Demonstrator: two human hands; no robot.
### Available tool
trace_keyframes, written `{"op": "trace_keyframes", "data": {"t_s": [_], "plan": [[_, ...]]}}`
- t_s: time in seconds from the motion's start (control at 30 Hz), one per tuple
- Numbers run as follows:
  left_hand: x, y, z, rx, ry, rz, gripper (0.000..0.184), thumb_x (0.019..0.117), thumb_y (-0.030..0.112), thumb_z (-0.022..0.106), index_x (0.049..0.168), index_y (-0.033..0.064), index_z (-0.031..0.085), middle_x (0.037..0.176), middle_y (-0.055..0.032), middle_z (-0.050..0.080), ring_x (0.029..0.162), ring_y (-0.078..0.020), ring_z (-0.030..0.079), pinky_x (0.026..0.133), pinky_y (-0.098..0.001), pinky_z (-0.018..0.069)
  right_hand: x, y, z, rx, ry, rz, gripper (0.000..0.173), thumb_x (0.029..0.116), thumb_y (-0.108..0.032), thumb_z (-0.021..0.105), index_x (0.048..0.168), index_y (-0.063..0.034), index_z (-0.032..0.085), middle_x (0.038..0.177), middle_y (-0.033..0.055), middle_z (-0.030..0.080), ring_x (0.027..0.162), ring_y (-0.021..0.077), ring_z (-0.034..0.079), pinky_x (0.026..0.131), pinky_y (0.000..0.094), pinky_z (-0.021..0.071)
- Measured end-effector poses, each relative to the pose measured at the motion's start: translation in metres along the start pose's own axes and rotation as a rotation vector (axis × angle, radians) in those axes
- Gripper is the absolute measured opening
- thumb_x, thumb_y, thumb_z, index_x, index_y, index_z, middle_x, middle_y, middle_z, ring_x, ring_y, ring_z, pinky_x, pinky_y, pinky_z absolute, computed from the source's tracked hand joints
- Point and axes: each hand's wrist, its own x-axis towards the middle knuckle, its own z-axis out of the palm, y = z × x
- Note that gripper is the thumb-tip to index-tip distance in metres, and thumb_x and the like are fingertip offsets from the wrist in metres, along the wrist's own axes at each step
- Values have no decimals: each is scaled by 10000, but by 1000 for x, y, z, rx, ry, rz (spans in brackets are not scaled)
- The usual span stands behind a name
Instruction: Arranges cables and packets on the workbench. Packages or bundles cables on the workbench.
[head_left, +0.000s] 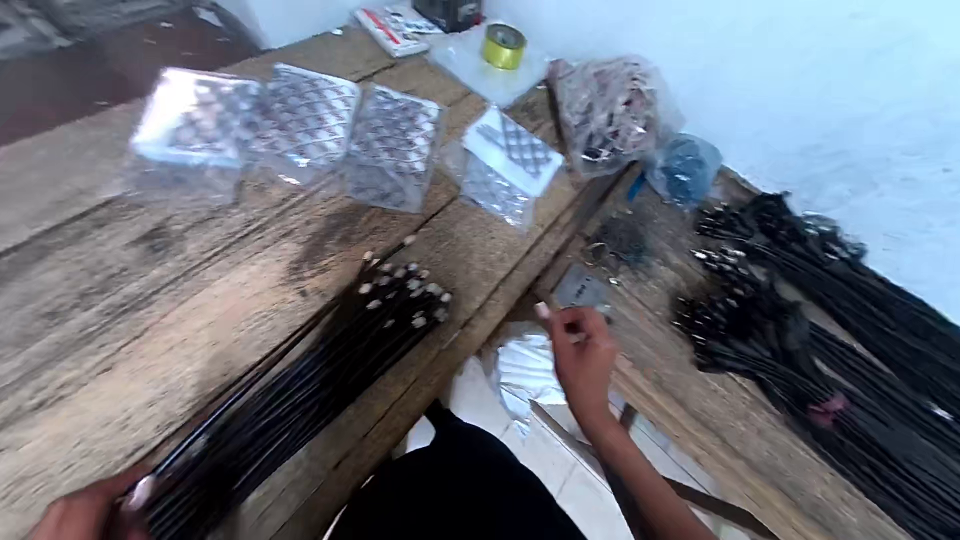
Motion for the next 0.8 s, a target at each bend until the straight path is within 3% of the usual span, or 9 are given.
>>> {"op": "trace_keyframes", "data": {"t_s": [0.07,0.13,0.17,0.23,0.33,0.43,0.57,0.7,0.8], "plan": [[3,26,-32,16,81,71,291,1067,151,509,1053,-95,664,901,-259,654,828,-322,647,773,-396,536,-19,-70,48,495,-555,60,244,999,-183,643,1106,26,708,942,87,748,840,160,719,798,363,602],[-1,50,-57,25,112,130,286,1073,177,503,1071,-53,672,883,-230,664,832,-320,647,786,-408,529,-31,-124,84,1047,-997,143,590,1034,-307,585,1511,-5,411,1314,140,674,1160,251,686,1025,428,559],[-5,58,-63,17,104,151,282,1078,197,494,1100,-17,677,894,-204,673,854,-311,648,806,-410,528,-32,-145,91,1224,-1045,213,656,1043,-377,553,1571,-74,308,1404,143,619,1243,288,640,1068,468,525],[-17,63,-59,-58,64,164,311,1083,248,487,1168,48,710,910,-150,706,868,-282,670,821,-420,537,-23,-171,81,1329,-917,296,444,1102,-292,405,1506,-108,412,1332,145,661,1191,298,670,1017,472,557],[-57,7,-24,-261,-50,50,410,1083,422,449,1109,127,732,984,-36,744,913,-123,707,846,-321,586,-10,-174,58,1149,-726,299,317,1117,-225,359,1190,-96,640,1039,81,753,964,208,743,880,368,622],[-99,-46,-13,-308,-107,-91,427,1077,437,449,1039,122,735,945,-36,706,889,-165,678,830,-426,553,-19,-170,58,1074,-608,350,306,1119,-229,357,1115,-116,642,945,46,745,901,197,749,854,402,633],[-95,-33,-7,-79,-53,-91,420,1080,384,411,949,106,697,851,-65,657,816,-258,673,725,-478,541,-36,-169,64,1017,-474,325,270,1123,-217,326,1034,-143,569,904,-1,741,859,179,756,861,414,636],[-79,-23,1,-73,32,-55,422,1074,364,400,949,83,689,832,-80,638,793,-279,664,707,-485,537,-29,-158,47,1020,-438,409,269,1127,-198,333,1078,-63,561,964,105,757,875,267,768,824,444,643],[-96,-35,8,-72,76,-44,485,1079,421,386,928,81,698,817,-83,649,774,-281,668,698,-476,540,-35,-158,45,1022,-399,499,265,1119,-153,349,1021,-46,571,857,96,739,785,236,766,752,385,659]]}}
